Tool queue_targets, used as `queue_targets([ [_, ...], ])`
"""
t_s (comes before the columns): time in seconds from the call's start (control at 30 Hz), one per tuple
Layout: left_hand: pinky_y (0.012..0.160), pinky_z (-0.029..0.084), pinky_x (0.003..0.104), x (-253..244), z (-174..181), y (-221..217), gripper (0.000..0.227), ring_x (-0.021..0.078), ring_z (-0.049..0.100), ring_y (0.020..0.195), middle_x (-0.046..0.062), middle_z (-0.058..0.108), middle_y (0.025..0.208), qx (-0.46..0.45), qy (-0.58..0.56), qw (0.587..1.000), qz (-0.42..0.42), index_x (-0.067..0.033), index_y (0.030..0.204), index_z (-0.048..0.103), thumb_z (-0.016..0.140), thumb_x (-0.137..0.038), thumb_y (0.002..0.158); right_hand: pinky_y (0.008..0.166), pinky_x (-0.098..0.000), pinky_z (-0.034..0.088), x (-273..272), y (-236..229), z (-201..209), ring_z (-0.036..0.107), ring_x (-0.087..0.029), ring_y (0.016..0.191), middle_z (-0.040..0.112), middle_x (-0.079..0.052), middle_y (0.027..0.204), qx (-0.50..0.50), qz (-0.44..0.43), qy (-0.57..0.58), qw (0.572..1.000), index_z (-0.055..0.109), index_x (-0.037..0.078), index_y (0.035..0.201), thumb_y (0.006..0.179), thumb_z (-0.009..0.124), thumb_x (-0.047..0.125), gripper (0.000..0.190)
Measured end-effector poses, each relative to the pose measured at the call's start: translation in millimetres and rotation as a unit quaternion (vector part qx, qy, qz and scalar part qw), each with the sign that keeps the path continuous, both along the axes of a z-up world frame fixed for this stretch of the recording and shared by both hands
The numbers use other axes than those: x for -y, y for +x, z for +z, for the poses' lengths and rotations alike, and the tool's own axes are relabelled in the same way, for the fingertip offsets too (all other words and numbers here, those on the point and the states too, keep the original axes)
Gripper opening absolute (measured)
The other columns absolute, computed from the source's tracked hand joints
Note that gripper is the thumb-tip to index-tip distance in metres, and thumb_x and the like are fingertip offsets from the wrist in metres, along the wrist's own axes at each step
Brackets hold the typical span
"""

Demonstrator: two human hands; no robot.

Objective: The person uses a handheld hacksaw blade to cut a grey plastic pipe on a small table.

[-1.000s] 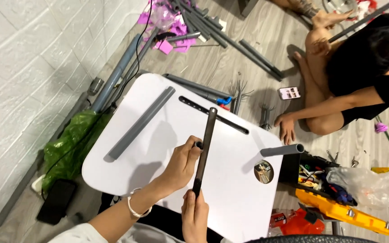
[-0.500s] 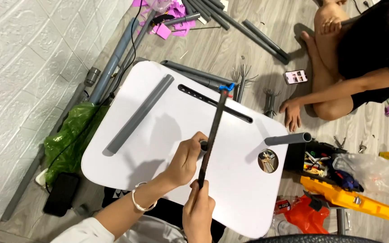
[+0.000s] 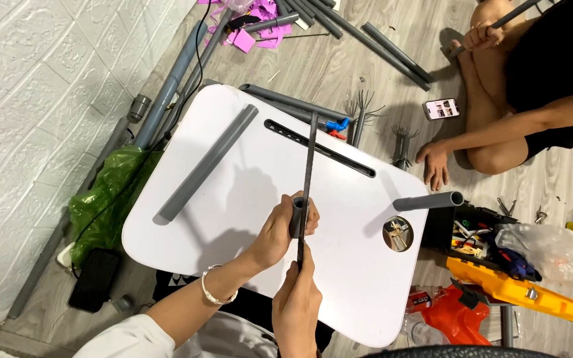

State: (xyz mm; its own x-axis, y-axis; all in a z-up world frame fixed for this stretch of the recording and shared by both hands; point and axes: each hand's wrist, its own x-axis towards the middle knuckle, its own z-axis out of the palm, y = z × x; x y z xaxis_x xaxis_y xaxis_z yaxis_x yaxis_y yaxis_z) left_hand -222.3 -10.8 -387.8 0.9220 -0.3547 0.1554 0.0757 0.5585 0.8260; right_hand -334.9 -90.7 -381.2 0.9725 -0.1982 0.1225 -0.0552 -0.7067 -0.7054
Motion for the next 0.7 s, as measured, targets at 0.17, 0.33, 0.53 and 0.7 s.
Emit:
queue_targets([
  [0.17, 0.060, 0.040, 0.024, -2, -2, 2, 0.063, 0.0079, 0.041, 0.060, -0.001, 0.047, 0.068, 0.087, 0.126, 0.981, 0.122, -0.0094, 0.084, 0.052, 0.018, -0.056, 0.110, 0.044, -0.0373, 0.046, 2, 0, 0, 0.067, -0.024, 0.049, 0.065, -0.014, 0.061, -0.046, -0.002, 0.007, 0.999, 0.020, -0.004, 0.155, 0.094, 0.046, -0.004, 0.066],
  [0.33, 0.056, 0.038, 0.024, -3, -15, -2, 0.061, 0.0080, 0.040, 0.057, -0.003, 0.046, 0.064, 0.074, 0.172, 0.971, 0.145, -0.0098, 0.083, 0.051, 0.019, -0.054, 0.110, 0.045, -0.0341, 0.045, 7, -10, -23, 0.061, -0.020, 0.045, 0.057, -0.010, 0.056, -0.007, 0.034, 0.046, 0.998, 0.024, 0.000, 0.157, 0.097, 0.046, -0.003, 0.065],
  [0.53, 0.049, 0.037, 0.024, -16, -16, 5, 0.059, 0.0092, 0.038, 0.052, -0.004, 0.043, 0.059, 0.033, 0.247, 0.956, 0.155, -0.0110, 0.083, 0.052, 0.020, -0.053, 0.108, 0.043, -0.0309, 0.037, 6, -14, -27, 0.052, -0.015, 0.041, 0.051, -0.006, 0.050, -0.073, 0.015, 0.125, 0.989, 0.024, 0.007, 0.160, 0.100, 0.044, 0.001, 0.063],
  [0.7, 0.047, 0.034, 0.024, -5, -34, -10, 0.059, 0.0103, 0.035, 0.050, -0.003, 0.040, 0.059, 0.029, 0.295, 0.945, 0.140, -0.0095, 0.078, 0.051, 0.022, -0.049, 0.111, 0.045, -0.0302, 0.038, 11, -12, -30, 0.050, -0.013, 0.043, 0.049, -0.005, 0.052, -0.059, 0.052, 0.162, 0.984, 0.023, 0.009, 0.162, 0.102, 0.044, 0.005, 0.063],
])
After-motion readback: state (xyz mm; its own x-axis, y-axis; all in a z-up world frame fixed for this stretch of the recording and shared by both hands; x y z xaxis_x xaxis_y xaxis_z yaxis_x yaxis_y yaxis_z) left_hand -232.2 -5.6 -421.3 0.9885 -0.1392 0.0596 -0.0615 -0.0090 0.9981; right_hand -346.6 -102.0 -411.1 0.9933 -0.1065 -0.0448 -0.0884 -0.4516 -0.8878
